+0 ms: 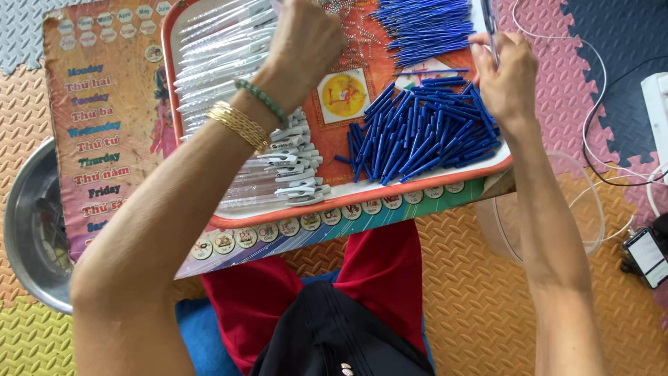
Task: The person assembles pens by inserting blue ink cartridges into clear pen bodies. They pick up a pen body and a cartridge, insert the cartridge, and place the assembled pen into a metal bowl. The person repeats this process throughout the video.
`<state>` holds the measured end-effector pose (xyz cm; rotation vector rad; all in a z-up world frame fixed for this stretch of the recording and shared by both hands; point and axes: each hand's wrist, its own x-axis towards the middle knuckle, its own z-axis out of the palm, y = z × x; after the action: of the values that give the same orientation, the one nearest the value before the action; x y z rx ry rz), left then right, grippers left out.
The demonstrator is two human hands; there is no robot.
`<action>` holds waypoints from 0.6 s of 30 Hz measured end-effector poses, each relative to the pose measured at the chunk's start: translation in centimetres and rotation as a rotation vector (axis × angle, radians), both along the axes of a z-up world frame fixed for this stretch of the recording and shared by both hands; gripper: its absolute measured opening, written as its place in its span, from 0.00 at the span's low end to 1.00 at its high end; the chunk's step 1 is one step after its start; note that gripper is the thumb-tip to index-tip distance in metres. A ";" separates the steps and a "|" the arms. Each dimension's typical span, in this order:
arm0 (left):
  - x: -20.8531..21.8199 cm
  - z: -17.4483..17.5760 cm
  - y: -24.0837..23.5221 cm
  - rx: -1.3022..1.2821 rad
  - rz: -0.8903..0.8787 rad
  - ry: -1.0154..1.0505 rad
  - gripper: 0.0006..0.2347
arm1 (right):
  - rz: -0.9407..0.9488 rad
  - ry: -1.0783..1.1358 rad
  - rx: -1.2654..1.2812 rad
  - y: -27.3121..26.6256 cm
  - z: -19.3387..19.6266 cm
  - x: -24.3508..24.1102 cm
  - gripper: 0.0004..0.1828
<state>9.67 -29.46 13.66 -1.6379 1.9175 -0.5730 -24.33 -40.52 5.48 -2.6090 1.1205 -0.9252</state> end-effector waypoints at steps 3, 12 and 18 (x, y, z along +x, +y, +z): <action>3.2 -2.8 -1.3 -0.231 -0.090 0.054 0.12 | 0.004 0.016 -0.007 2.3 0.1 -1.0 0.12; 15.8 -1.2 10.0 -0.359 -0.243 0.976 0.09 | 0.389 0.200 0.020 7.2 1.1 7.0 0.06; 14.8 -4.4 16.9 -0.392 -0.149 1.186 0.10 | 0.377 0.424 0.032 6.5 -0.8 13.3 0.15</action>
<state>24.44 -12.55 9.28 -2.4046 2.8795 0.0624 -11.04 -33.97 4.71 -2.9203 0.6577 -0.2834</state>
